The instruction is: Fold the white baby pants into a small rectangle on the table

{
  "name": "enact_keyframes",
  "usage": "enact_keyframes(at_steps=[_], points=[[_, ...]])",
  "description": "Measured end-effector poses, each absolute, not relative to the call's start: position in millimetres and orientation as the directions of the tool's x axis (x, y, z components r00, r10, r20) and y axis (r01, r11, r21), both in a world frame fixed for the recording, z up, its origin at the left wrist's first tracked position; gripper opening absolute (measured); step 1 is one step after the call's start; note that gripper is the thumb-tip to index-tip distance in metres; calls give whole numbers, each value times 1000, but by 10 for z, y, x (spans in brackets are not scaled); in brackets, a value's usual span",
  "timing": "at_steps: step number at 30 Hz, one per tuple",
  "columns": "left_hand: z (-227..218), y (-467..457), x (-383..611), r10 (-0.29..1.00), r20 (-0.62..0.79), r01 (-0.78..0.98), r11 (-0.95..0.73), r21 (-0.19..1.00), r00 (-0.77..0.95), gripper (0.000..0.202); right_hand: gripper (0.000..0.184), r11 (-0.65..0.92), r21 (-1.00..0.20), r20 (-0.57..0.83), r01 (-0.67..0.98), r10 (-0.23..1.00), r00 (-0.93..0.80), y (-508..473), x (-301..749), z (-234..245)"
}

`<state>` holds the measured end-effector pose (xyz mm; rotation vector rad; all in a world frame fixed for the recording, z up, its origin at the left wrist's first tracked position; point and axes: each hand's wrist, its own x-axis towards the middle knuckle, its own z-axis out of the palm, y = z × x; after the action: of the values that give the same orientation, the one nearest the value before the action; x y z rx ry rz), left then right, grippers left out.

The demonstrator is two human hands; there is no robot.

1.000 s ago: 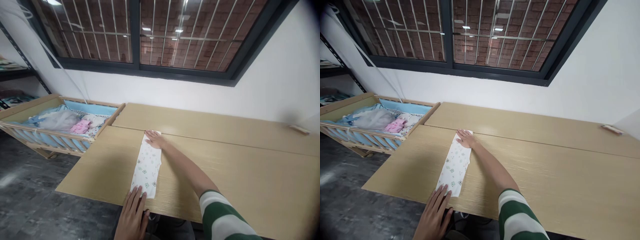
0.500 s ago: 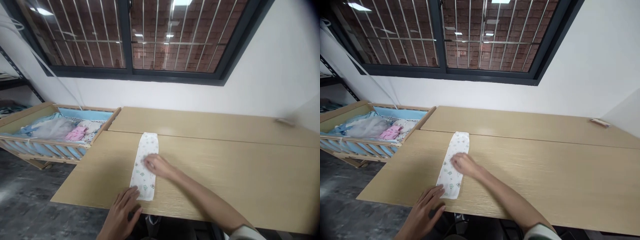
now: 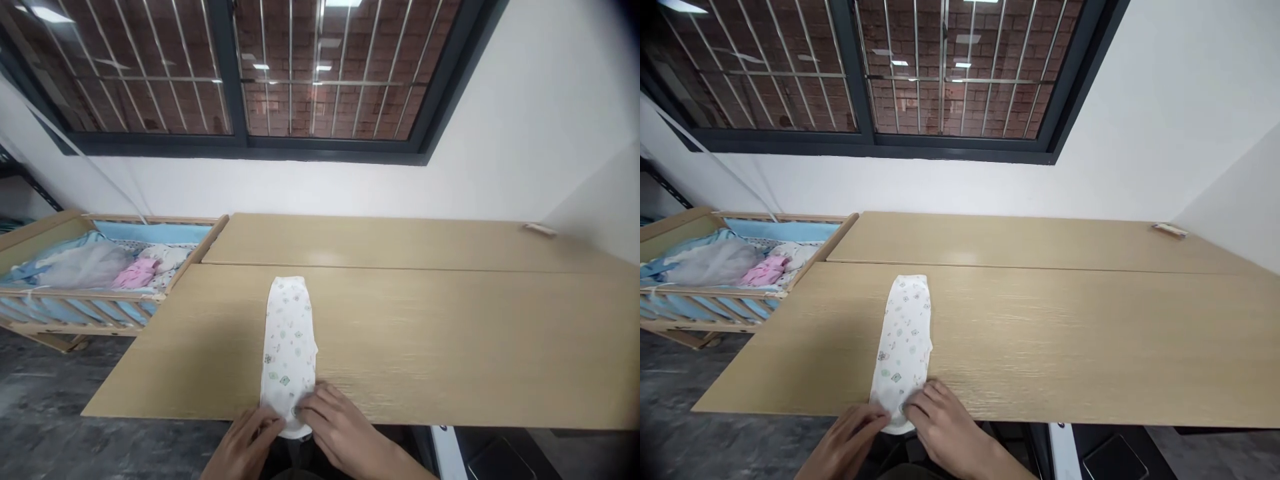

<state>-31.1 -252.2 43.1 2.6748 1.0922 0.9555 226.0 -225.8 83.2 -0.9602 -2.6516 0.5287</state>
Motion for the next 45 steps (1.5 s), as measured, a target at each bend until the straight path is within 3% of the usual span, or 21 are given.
enact_keyframes(at_steps=[5, 9, 14, 19, 24, 27, 30, 33, 36, 39, 42, 45], points=[[767, -2415, -311, 712, 616, 568, -675, 470, 337, 28, 26, 571, -633, 85, 523, 723, -686, -2194, 2286, 1370], [1129, -1984, -314, 712, 663, 570, -651, 501, 230, 16, 27, 510, -732, 178, 451, 783, -596, -1798, 2277, 1596], [1329, -1070, -220, 833, 521, 611, -513, 602, 186, 24, 38, 407, -770, 235, 491, 897, -374, -808, 2199, 1405], [1153, -295, -59, 948, 276, 715, -304, 630, 160, 20, 19, 299, -784, 182, 544, 949, -259, 37, 2098, 940], [944, -10, 37, 968, 198, 765, -243, 596, 153, 19, 12, 257, -710, 131, 655, 963, -235, 281, 2046, 614], [901, -154, 69, 970, 222, 805, -207, 556, 96, 30, 22, 242, -695, 123, 677, 968, -219, 222, 2059, 616], [811, -626, 126, 953, 292, 842, -219, 493, 77, 44, 39, 382, -627, 236, 679, 924, -302, 2, 2062, 776], [579, -1293, 242, 870, 446, 881, -365, 301, 208, 47, 50, 640, -502, 303, 582, 760, -575, -370, 2002, 987], [300, -1839, 387, 850, 473, 921, -350, 173, 234, 48, 55, 789, -470, 199, 397, 533, -822, -740, 1886, 1083], [143, -2078, 478, 850, 476, 941, -317, 118, 227, 44, 56, 820, -502, 102, 276, 373, -922, -929, 1782, 988], [138, -2093, 493, 852, 477, 946, -302, 113, 215, 40, 55, 802, -512, 26, 307, 371, -928, -881, 1742, 788], [186, -2052, 477, 858, 470, 946, -298, 128, 207, 48, 57, 790, -455, -18, 411, 453, -891, -639, 1756, 619]])
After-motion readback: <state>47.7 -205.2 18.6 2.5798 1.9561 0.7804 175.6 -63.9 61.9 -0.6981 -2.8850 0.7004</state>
